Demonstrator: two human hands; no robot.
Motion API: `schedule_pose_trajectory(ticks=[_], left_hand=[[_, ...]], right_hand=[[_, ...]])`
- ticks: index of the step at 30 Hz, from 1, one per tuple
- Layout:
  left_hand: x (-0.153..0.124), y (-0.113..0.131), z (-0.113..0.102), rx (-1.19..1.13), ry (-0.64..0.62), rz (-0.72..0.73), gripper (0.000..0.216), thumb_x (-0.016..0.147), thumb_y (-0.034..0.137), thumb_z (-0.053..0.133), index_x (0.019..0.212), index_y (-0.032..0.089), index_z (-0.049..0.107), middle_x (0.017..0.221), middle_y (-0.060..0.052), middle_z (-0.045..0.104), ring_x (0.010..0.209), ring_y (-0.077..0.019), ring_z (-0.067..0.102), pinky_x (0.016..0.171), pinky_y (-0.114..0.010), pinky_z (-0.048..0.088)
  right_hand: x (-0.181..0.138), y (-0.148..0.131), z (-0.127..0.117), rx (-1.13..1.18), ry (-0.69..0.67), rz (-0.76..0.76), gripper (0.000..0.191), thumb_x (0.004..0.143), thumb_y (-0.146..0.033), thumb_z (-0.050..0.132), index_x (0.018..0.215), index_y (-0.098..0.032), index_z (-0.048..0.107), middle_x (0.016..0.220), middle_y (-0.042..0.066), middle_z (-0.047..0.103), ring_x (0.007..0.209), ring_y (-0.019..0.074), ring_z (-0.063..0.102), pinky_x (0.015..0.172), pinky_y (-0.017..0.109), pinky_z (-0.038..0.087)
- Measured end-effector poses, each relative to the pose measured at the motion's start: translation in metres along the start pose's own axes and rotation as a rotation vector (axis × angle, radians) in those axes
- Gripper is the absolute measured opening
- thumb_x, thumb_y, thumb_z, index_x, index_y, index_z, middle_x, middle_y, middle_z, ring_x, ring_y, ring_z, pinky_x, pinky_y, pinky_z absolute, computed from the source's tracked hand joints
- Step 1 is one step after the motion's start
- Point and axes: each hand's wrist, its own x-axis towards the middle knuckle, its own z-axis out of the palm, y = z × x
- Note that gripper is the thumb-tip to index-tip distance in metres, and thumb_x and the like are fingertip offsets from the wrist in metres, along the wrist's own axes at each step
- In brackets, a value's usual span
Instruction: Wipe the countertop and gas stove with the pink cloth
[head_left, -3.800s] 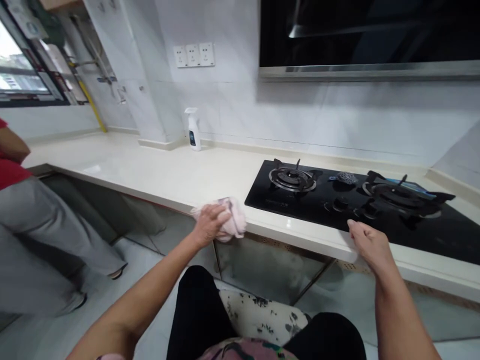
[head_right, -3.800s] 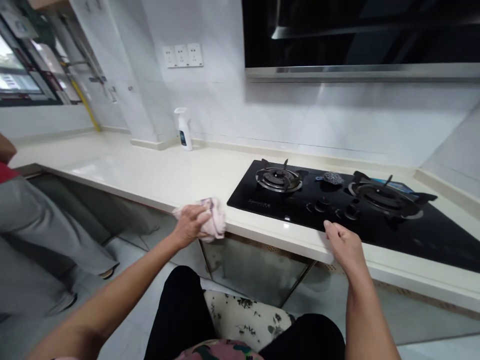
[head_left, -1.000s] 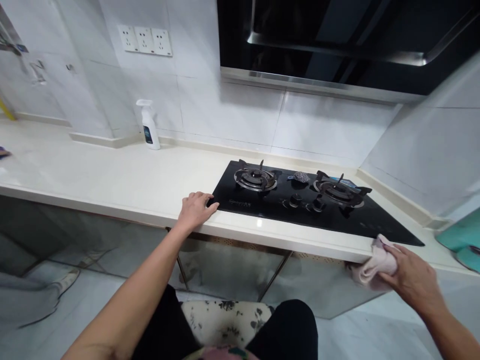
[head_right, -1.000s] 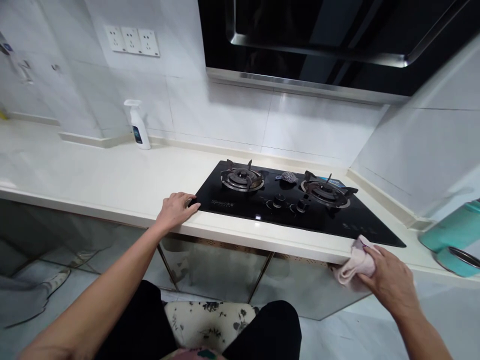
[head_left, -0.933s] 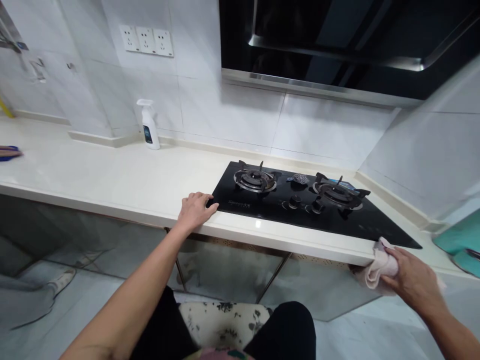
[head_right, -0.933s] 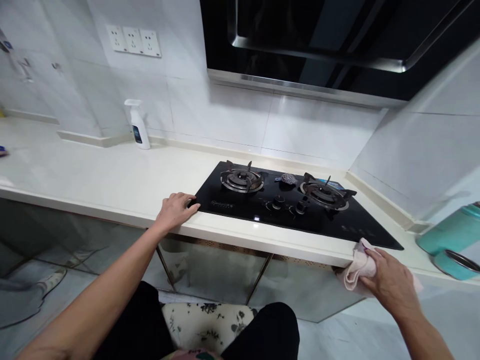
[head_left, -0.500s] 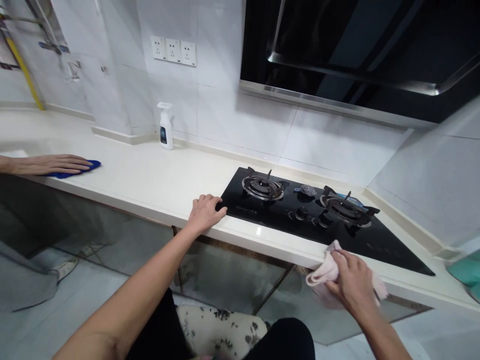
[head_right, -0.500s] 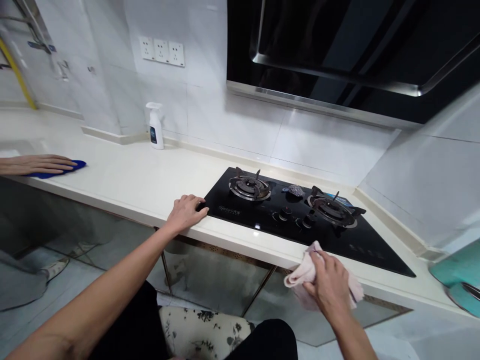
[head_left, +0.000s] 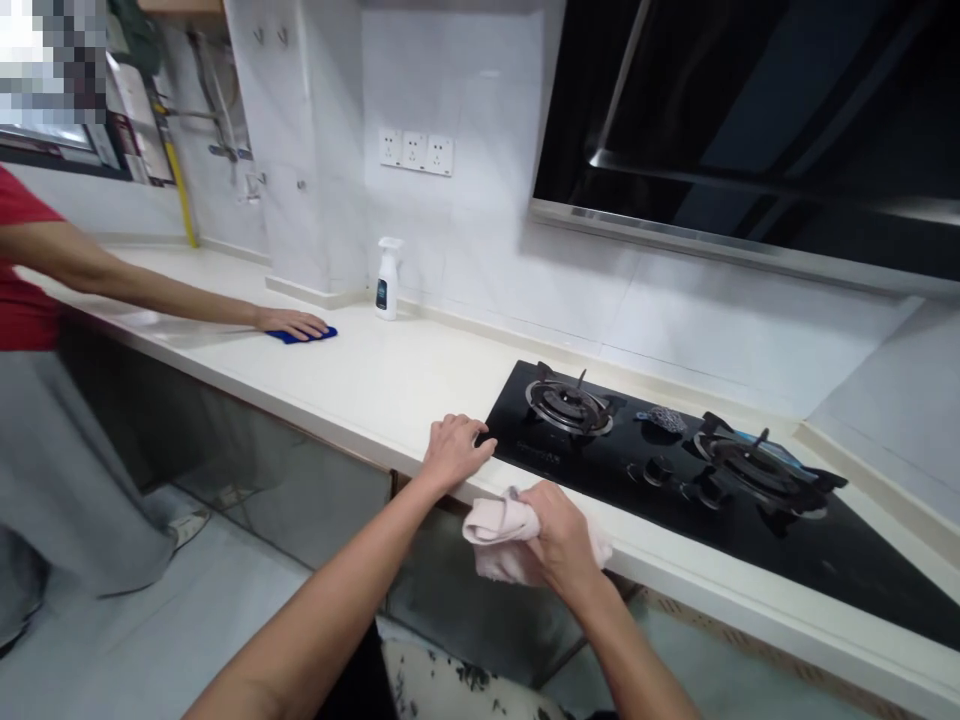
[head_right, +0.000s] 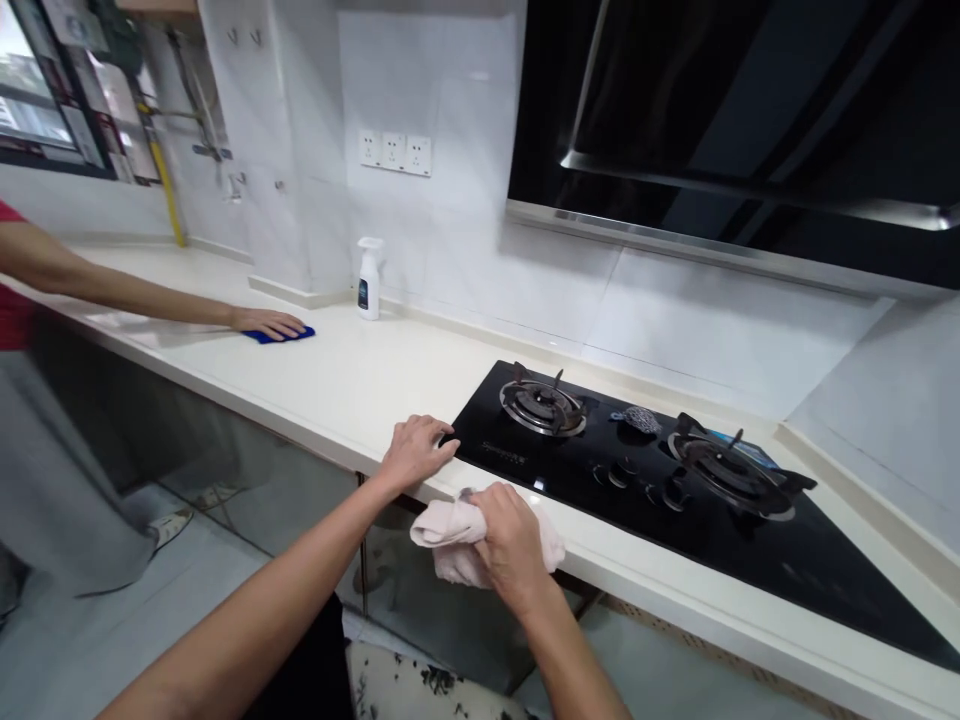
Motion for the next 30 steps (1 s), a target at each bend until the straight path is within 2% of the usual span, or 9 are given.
schedule_pose_trajectory(ticks=[3,8,12,14,17,19,22,25,30], left_hand=[[0.000,0.001,-0.001,-0.033,-0.001,-0.013,0.027,0.095,0.043,0.061,0.110,0.026,0.077,0.120,-0.009,0.075,0.123,-0.0322,0.058,0.108,-0.050,0.040],[0.000,0.003,-0.003,-0.077,-0.020,-0.032,0.030,0.095,0.043,0.059,0.110,0.024,0.077,0.119,-0.010,0.074,0.123,-0.0336,0.057,0.107,-0.051,0.039],[-0.001,0.002,-0.004,-0.103,-0.021,-0.031,0.029,0.096,0.044,0.058,0.109,0.026,0.077,0.119,-0.010,0.074,0.124,-0.0331,0.057,0.108,-0.050,0.039],[-0.001,0.002,-0.004,-0.111,-0.017,-0.028,0.030,0.097,0.044,0.057,0.110,0.025,0.076,0.119,-0.009,0.075,0.123,-0.0325,0.057,0.108,-0.050,0.038],[-0.002,0.002,-0.003,-0.119,-0.007,-0.038,0.030,0.098,0.043,0.055,0.110,0.024,0.076,0.120,-0.009,0.074,0.123,-0.0316,0.058,0.108,-0.049,0.038],[-0.001,0.002,-0.002,-0.120,-0.006,-0.040,0.030,0.099,0.041,0.054,0.110,0.024,0.077,0.121,-0.010,0.074,0.122,-0.0315,0.058,0.107,-0.049,0.038],[-0.001,0.002,-0.002,-0.114,-0.006,-0.044,0.031,0.099,0.042,0.053,0.110,0.024,0.077,0.121,-0.010,0.074,0.122,-0.0317,0.058,0.106,-0.049,0.038],[-0.001,0.003,-0.002,-0.110,0.003,-0.053,0.032,0.099,0.042,0.053,0.111,0.025,0.077,0.121,-0.009,0.074,0.122,-0.0314,0.058,0.107,-0.049,0.038],[-0.004,0.004,-0.005,-0.103,0.020,-0.051,0.030,0.100,0.042,0.054,0.110,0.025,0.077,0.122,-0.009,0.074,0.122,-0.0307,0.059,0.107,-0.048,0.039]], right_hand=[[0.016,0.017,-0.029,0.121,0.072,0.083,0.022,0.104,-0.035,0.049,0.098,-0.022,0.066,0.087,0.004,0.068,0.078,0.0188,0.063,0.071,0.029,0.046],[0.091,0.054,-0.103,-0.093,0.325,0.292,0.026,0.094,-0.046,0.062,0.098,-0.022,0.070,0.088,0.002,0.071,0.074,0.0191,0.063,0.067,0.029,0.044],[0.123,0.067,-0.126,-0.313,0.526,0.148,0.027,0.096,-0.041,0.056,0.096,-0.018,0.070,0.090,0.008,0.067,0.085,0.0241,0.060,0.077,0.035,0.045],[0.106,0.061,-0.115,-0.319,0.369,0.042,0.026,0.096,-0.040,0.055,0.097,-0.017,0.069,0.090,0.010,0.066,0.085,0.0251,0.058,0.078,0.037,0.045],[0.052,0.044,-0.094,-0.175,-0.151,-0.043,0.031,0.098,-0.047,0.058,0.108,-0.020,0.070,0.094,0.009,0.068,0.083,0.0248,0.058,0.074,0.036,0.046],[0.021,0.036,-0.090,-0.039,-0.387,0.017,0.034,0.099,-0.052,0.060,0.118,-0.025,0.070,0.104,0.008,0.069,0.088,0.0241,0.062,0.075,0.035,0.049],[0.008,0.039,-0.103,0.065,-0.395,0.203,0.032,0.103,-0.054,0.056,0.118,-0.029,0.070,0.105,0.005,0.069,0.086,0.0212,0.064,0.073,0.032,0.051],[0.028,0.054,-0.102,-0.023,-0.270,0.197,0.039,0.103,-0.057,0.053,0.121,-0.027,0.070,0.120,0.010,0.068,0.105,0.0252,0.065,0.091,0.039,0.052],[0.056,0.066,-0.039,-0.286,-0.480,0.248,0.063,0.099,-0.060,0.057,0.151,-0.024,0.056,0.164,0.020,0.043,0.148,0.0435,0.041,0.112,0.064,0.039]])
